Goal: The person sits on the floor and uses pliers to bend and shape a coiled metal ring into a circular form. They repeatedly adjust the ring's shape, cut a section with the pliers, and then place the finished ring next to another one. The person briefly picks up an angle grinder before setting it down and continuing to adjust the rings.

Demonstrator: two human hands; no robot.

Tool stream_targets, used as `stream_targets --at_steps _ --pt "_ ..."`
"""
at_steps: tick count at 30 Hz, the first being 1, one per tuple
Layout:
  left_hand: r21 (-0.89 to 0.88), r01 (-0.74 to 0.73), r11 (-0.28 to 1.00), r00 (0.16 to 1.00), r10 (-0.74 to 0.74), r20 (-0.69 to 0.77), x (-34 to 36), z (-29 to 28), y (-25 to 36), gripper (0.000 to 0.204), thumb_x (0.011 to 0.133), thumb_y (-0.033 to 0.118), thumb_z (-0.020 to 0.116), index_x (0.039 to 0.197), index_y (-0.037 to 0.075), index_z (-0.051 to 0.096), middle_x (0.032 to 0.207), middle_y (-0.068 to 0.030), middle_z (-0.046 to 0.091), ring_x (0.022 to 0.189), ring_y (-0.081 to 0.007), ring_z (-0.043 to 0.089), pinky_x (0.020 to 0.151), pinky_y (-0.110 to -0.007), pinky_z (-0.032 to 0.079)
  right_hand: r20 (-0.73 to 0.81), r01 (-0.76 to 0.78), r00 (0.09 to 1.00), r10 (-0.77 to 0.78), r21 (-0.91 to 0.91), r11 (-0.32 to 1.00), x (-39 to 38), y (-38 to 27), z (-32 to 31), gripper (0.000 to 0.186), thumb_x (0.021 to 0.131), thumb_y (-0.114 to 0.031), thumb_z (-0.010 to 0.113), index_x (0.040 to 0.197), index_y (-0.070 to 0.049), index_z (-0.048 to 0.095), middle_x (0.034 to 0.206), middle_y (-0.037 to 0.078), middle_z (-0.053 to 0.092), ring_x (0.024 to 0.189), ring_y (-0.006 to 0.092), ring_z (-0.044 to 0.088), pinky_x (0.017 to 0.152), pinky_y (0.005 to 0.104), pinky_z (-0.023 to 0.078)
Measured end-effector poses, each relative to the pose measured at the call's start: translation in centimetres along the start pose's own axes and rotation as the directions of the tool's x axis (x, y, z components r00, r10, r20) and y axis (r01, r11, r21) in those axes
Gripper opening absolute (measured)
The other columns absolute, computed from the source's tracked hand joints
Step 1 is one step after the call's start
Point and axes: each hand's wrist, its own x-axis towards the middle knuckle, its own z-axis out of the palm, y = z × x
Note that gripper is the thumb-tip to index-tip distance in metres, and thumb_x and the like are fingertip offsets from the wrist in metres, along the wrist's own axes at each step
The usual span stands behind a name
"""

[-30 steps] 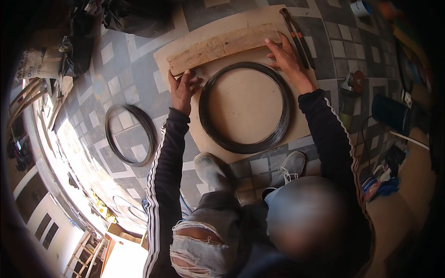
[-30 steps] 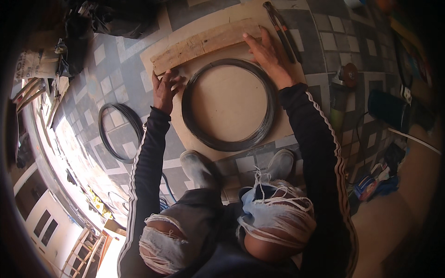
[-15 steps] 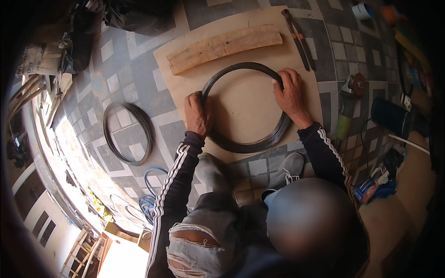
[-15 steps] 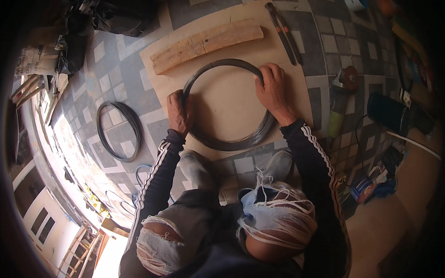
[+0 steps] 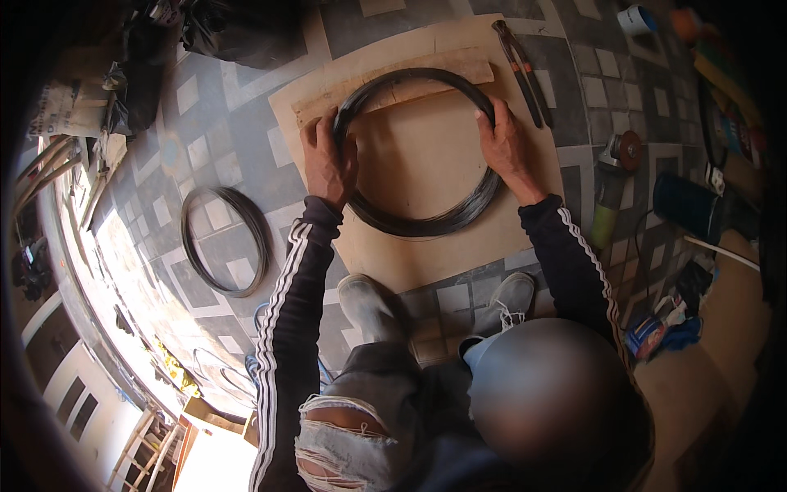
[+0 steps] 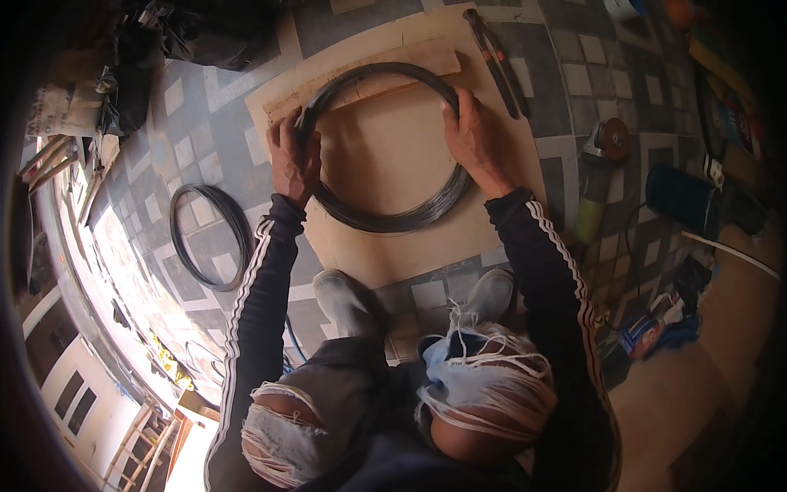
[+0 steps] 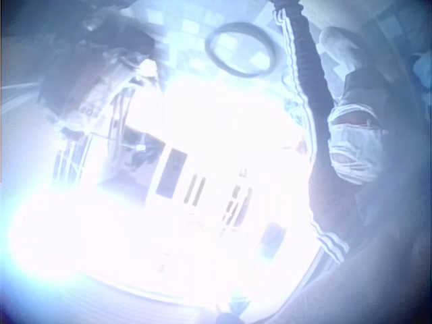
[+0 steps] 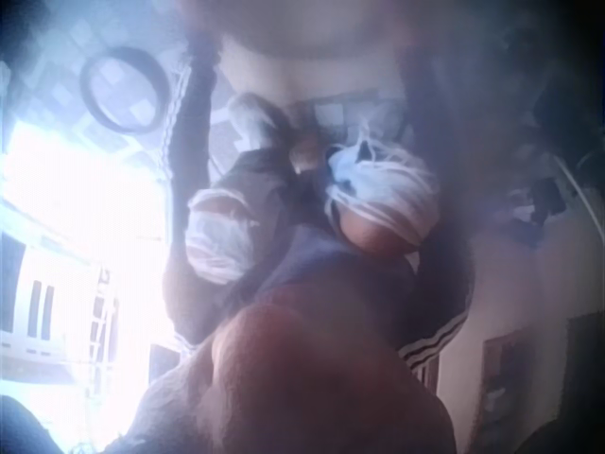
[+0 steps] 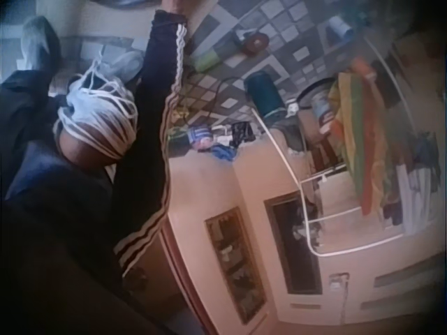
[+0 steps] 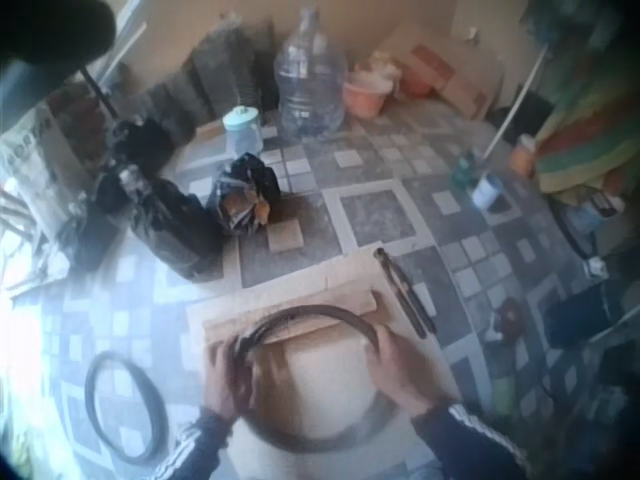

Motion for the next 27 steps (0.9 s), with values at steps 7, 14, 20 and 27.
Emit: stream_targets --at_steps 7,14,20,27 --pt "0.004 0.104 0.995 0.99 -0.103 -0.095 -5.6 1.4 0.0 0.075 0.092 0.025 0.075 0.152 0.0 0.038 0.137 -0.0279 0.045 0.128 -0.0403 0.047 0.109 -0.049 0.042 0.029 -0.018 0.999 0.017 0.026 0.999 -0.4 1.9 1.1 0.04 0.096 -0.022 0.069 0.127 -0.001 0.053 0.1 0.026 0.068 0.094 0.0481 0.066 0.078 0.0512 0.052" --pt "-0.024 0.293 0.956 0.952 -0.294 -0.081 -5.7 2.8 -2.0 0.063 0.092 0.024 0.075 0.141 -0.004 0.047 0.123 -0.026 0.058 0.113 -0.0382 0.058 0.101 -0.044 0.046 0.085 -0.116 0.991 0.108 0.101 0.988 -0.7 1.9 0.7 0.046 0.095 -0.022 0.069 0.132 -0.001 0.051 0.107 0.027 0.068 0.102 0.0467 0.066 0.086 0.0506 0.051" --pt "-0.389 0.5 0.774 0.844 -0.537 0.016 -4.5 4.3 -3.3 0.034 0.1 0.024 0.068 0.116 -0.001 0.052 0.084 -0.0126 0.064 0.077 -0.0272 0.064 0.076 -0.04 0.053 -0.057 -0.116 0.991 0.12 0.068 0.991 -0.7 1.8 1.7 0.033 0.099 -0.022 0.065 0.121 0.0 0.055 0.095 0.022 0.068 0.087 0.0402 0.068 0.077 0.0476 0.051" --pt "-0.542 0.666 0.513 0.715 -0.646 0.267 -3.1 3.3 -2.1 0.032 0.099 0.03 0.072 0.103 0.002 0.057 0.081 -0.0045 0.059 0.071 -0.015 0.06 0.065 -0.033 0.05 -0.068 -0.122 0.99 0.123 0.024 0.992 0.3 2.0 1.9 0.03 0.101 -0.023 0.062 0.118 0.0 0.055 0.095 0.025 0.066 0.088 0.0452 0.066 0.077 0.0505 0.05"
